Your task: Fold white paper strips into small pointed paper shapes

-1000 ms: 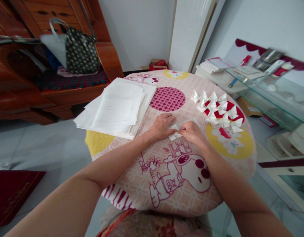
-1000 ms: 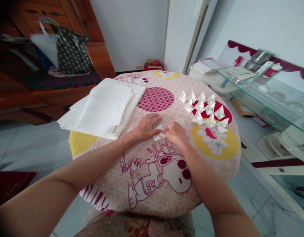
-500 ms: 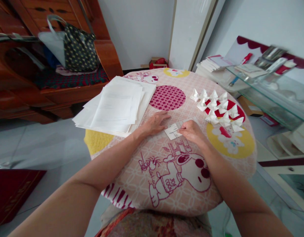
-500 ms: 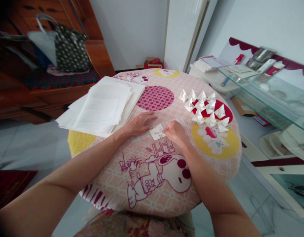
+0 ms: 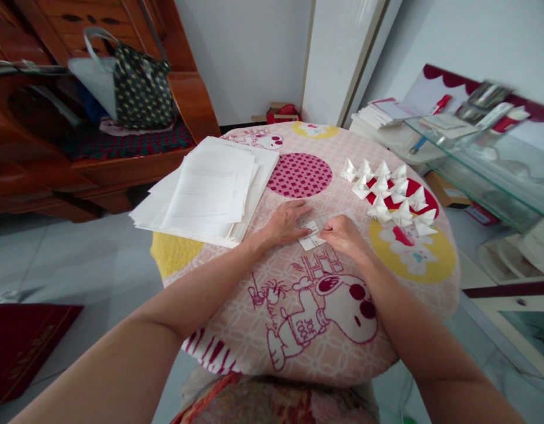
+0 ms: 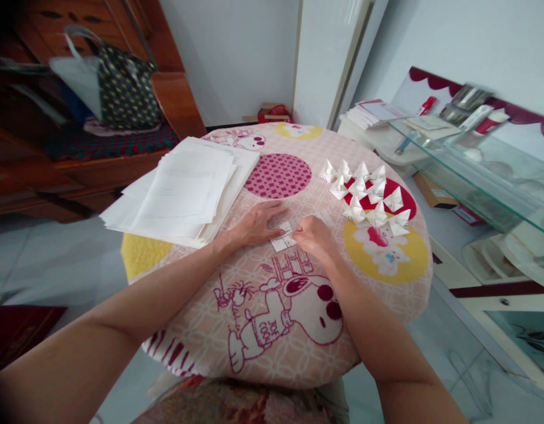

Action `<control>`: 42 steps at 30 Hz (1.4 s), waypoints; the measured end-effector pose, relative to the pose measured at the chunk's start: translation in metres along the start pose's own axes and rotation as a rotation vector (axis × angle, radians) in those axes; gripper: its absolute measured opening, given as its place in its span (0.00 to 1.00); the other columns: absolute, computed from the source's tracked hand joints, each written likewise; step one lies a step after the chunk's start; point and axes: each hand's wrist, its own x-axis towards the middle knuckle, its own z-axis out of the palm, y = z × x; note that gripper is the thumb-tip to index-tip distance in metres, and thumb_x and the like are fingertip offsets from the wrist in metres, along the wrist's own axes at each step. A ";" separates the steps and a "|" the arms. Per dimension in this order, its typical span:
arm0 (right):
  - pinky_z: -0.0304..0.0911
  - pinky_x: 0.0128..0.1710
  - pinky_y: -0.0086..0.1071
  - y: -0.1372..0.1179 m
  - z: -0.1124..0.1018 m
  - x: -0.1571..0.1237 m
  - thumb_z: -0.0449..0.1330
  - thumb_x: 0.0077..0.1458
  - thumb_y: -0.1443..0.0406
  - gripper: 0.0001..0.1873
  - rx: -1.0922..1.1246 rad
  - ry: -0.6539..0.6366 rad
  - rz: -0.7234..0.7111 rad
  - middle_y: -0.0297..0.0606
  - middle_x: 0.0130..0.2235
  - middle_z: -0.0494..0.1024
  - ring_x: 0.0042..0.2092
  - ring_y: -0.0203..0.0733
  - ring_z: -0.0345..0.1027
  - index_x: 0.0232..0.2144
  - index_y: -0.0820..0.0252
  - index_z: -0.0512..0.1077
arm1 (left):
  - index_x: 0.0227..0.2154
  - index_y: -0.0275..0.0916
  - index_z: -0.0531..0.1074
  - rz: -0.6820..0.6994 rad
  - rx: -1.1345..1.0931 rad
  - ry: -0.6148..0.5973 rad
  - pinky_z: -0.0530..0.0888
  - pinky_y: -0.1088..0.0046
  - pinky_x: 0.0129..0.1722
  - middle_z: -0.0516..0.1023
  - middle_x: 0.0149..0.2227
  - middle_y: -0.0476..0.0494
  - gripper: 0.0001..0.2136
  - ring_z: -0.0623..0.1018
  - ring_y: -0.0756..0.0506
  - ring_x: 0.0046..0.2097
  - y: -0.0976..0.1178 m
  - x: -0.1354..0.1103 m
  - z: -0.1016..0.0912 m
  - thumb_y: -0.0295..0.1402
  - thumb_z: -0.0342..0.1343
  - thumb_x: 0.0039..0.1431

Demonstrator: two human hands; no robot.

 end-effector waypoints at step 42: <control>0.53 0.16 0.24 0.002 -0.024 -0.013 0.65 0.58 0.61 0.14 0.643 -0.165 0.090 0.35 0.22 0.76 0.19 0.30 0.64 0.24 0.63 0.73 | 0.38 0.36 0.77 -0.012 -0.331 0.019 0.71 0.73 0.34 0.75 0.30 0.49 0.07 0.73 0.50 0.32 0.006 0.000 -0.015 0.30 0.59 0.57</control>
